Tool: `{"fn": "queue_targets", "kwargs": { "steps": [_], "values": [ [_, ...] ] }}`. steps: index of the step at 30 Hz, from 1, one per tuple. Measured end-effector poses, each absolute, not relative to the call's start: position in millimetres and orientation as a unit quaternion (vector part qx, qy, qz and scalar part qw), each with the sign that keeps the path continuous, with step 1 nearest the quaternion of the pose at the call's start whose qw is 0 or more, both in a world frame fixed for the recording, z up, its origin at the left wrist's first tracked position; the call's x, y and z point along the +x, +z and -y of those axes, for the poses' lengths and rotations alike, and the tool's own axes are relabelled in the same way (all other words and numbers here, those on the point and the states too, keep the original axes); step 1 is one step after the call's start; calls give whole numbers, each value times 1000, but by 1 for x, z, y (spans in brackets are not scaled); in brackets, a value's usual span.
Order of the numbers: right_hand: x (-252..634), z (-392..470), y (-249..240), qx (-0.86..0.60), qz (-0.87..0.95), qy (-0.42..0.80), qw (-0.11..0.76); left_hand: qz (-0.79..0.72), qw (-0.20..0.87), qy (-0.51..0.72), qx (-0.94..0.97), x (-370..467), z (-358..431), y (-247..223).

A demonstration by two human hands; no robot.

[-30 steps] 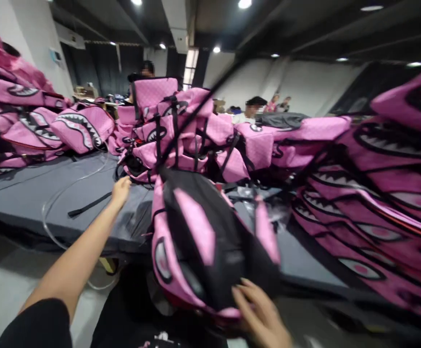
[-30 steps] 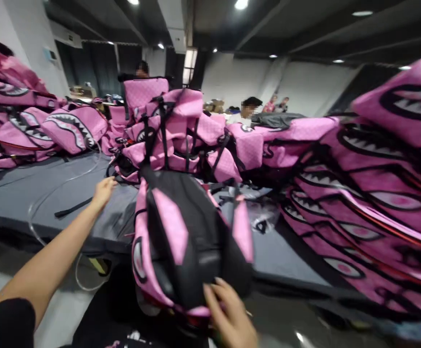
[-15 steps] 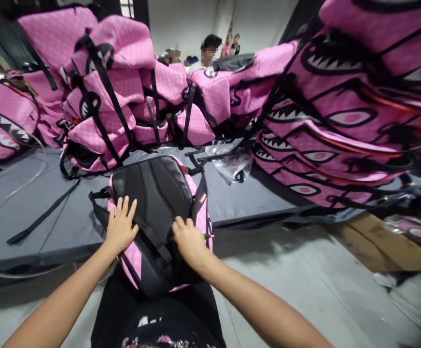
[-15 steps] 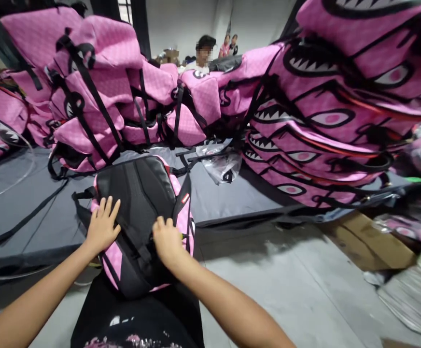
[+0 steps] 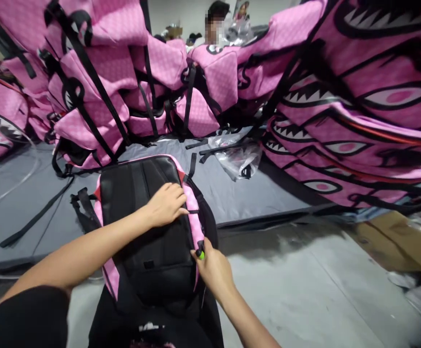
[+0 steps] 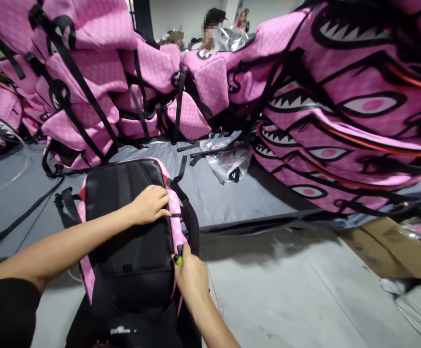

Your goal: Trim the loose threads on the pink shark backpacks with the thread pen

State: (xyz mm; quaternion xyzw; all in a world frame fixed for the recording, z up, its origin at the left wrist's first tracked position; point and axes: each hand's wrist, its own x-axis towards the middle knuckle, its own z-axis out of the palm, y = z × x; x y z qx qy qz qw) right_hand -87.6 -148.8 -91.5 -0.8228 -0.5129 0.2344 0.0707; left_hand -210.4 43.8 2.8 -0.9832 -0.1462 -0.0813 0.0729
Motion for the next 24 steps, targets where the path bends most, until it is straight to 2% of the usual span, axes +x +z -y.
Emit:
{"fn": "queue_targets", "kwargs": {
  "steps": [3,8,12,16,18,20,22,24],
  "values": [
    [-82,163,-86,-824,506,251,50,103,82,-59,-990,-169,-56,-16],
    [-72,171,-89,-820,505,269,32,57,96,-38,-993,-167,-68,-24],
    [-76,167,-100,-821,501,271,33,54,133,-51,-988,-192,-117,-1],
    [-75,163,-95,-818,487,299,66,98,171,-120,-973,-223,-161,25],
    [-67,163,-80,-811,441,360,131,93,186,-149,-967,-230,-158,23],
    [-56,162,-55,-782,381,421,258,55,166,-149,-973,-232,-139,14],
    [-45,159,-24,-724,359,419,414,26,122,-134,-983,-230,-114,2],
    [-39,148,1,-681,387,377,494,32,93,-127,-987,-227,-94,-7]
  ]
}}
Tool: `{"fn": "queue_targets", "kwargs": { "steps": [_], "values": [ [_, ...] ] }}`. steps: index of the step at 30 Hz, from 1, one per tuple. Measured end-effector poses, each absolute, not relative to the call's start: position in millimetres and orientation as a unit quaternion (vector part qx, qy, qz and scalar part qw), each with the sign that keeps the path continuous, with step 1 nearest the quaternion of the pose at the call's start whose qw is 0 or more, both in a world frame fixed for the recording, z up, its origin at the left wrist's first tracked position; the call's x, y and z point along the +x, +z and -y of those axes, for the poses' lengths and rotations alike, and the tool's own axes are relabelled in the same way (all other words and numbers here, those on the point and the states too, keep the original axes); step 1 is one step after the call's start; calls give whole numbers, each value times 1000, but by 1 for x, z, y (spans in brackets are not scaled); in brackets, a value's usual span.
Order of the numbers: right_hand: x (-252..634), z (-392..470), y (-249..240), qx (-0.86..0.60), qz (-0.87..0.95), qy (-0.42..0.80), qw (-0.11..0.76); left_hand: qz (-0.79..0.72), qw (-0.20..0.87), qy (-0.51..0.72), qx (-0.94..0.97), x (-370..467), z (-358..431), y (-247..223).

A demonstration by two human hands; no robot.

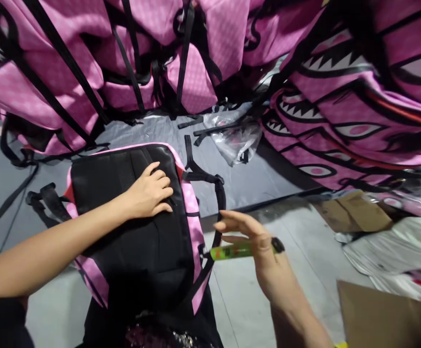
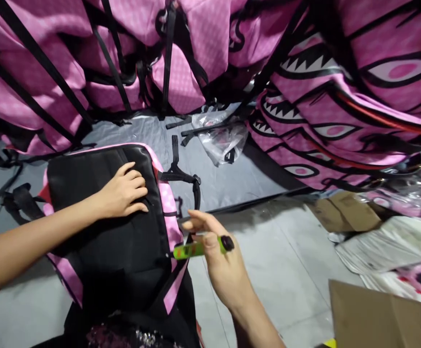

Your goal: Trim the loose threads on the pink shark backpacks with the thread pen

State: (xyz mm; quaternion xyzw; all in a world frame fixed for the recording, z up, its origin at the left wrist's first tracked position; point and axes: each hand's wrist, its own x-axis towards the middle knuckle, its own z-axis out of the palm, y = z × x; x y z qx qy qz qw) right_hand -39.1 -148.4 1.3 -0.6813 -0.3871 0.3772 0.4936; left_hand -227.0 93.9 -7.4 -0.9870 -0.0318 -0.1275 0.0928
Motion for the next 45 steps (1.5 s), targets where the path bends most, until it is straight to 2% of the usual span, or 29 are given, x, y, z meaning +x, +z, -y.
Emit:
{"fn": "queue_targets", "kwargs": {
  "steps": [4,9,14,19,24,45],
  "values": [
    [-47,113,10,-670,439,319,507,61,80,-143,-985,-224,-82,-17],
    [-65,77,-33,-652,471,295,516,56,51,-210,-975,-229,-81,-27],
    [-77,72,-51,-695,359,222,583,52,24,-254,-965,-231,-72,-35],
    [-86,72,-46,-719,414,122,545,58,30,-258,-964,-229,-70,-38],
    [-87,66,-49,-724,454,112,507,60,26,-254,-965,-229,-70,-41],
    [-84,59,-56,-721,388,181,546,73,50,-244,-966,-225,-74,-52]
  ]
}}
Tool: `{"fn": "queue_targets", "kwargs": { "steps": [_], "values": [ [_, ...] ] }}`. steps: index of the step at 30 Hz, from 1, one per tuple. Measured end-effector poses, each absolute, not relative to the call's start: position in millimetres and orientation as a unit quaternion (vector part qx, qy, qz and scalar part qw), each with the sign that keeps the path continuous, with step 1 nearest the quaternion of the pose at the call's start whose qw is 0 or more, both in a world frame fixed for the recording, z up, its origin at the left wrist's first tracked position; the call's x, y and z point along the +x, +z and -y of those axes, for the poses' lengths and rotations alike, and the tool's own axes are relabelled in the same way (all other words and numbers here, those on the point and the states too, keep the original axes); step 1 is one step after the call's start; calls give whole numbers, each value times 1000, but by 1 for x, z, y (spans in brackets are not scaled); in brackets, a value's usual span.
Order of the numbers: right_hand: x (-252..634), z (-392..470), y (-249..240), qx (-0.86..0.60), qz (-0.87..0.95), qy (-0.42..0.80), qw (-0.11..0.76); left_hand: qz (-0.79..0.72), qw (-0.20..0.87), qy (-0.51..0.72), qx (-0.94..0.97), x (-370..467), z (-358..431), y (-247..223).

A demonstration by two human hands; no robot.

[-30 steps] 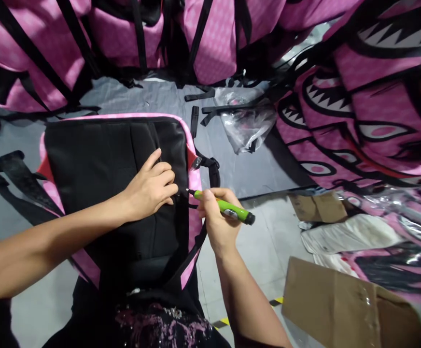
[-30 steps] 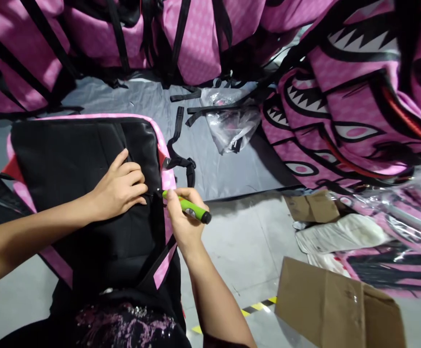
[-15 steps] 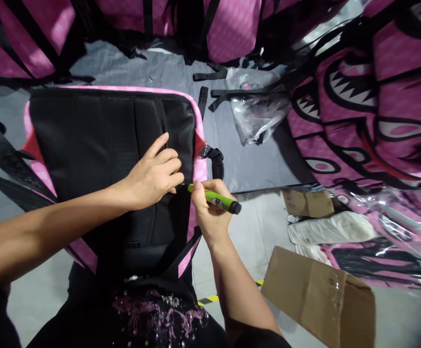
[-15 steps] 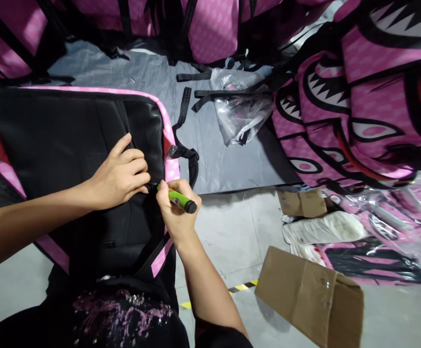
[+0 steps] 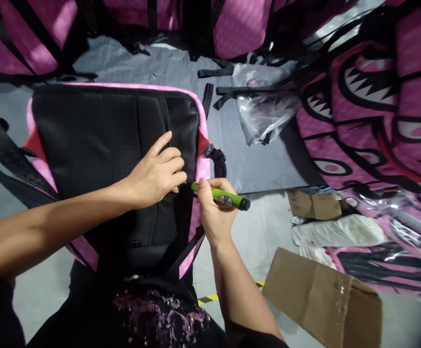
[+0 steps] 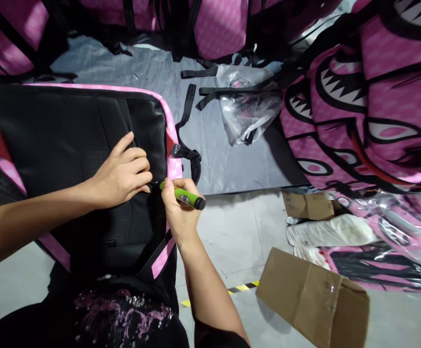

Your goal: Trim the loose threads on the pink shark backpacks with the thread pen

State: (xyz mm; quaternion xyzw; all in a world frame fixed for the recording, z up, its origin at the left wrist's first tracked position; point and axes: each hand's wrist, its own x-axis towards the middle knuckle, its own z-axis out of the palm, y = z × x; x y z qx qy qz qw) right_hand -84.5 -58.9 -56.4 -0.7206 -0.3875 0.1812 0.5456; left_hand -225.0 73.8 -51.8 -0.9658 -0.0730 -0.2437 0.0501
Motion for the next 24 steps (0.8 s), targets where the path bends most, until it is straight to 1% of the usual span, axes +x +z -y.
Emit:
{"fn": "queue_targets", "kwargs": {
  "steps": [5,13,24],
  "values": [
    [-82,59,-57,-719,393,184,543,71,54,-247,-965,-224,-73,-52],
    [-80,59,-60,-717,406,179,538,86,46,-195,-976,-223,-72,-49],
    [-78,62,-63,-708,409,190,543,80,42,-211,-973,-221,-74,-49]
  ]
}}
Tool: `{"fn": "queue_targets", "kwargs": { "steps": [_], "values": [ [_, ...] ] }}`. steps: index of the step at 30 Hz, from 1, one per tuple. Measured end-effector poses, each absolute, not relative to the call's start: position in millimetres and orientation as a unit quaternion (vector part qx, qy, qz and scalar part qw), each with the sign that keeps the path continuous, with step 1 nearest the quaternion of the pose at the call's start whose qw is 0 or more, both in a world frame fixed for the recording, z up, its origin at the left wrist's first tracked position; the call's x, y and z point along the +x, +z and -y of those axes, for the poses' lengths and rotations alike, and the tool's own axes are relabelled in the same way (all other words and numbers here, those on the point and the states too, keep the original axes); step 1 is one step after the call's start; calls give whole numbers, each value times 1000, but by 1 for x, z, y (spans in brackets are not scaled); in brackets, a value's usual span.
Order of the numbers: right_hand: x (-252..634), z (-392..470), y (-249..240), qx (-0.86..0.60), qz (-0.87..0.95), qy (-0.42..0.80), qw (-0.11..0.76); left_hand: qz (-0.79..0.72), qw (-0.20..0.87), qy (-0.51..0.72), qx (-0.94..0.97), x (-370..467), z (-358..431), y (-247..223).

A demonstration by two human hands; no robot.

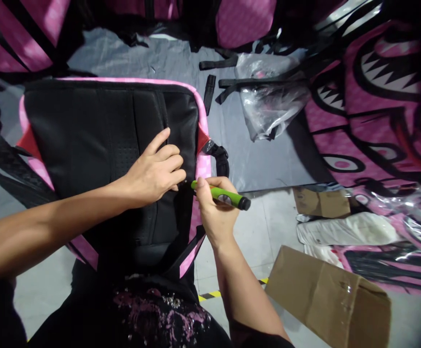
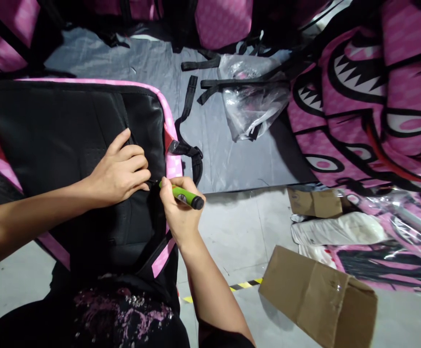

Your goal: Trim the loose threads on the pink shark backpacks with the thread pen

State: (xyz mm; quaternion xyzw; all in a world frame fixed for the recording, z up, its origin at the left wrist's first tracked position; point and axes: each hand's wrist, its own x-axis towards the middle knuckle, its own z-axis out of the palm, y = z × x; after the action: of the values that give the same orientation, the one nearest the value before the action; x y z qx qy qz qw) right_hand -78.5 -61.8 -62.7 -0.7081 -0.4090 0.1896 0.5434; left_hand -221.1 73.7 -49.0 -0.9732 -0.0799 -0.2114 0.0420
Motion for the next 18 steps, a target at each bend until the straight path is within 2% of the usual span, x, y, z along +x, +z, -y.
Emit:
{"fn": "queue_targets", "kwargs": {
  "steps": [13,18],
  "values": [
    [-76,64,-58,-720,470,127,495,74,48,-219,-972,-222,-75,-52],
    [-66,67,-58,-717,492,105,483,23,73,-152,-985,-210,-83,-31]
  ]
}}
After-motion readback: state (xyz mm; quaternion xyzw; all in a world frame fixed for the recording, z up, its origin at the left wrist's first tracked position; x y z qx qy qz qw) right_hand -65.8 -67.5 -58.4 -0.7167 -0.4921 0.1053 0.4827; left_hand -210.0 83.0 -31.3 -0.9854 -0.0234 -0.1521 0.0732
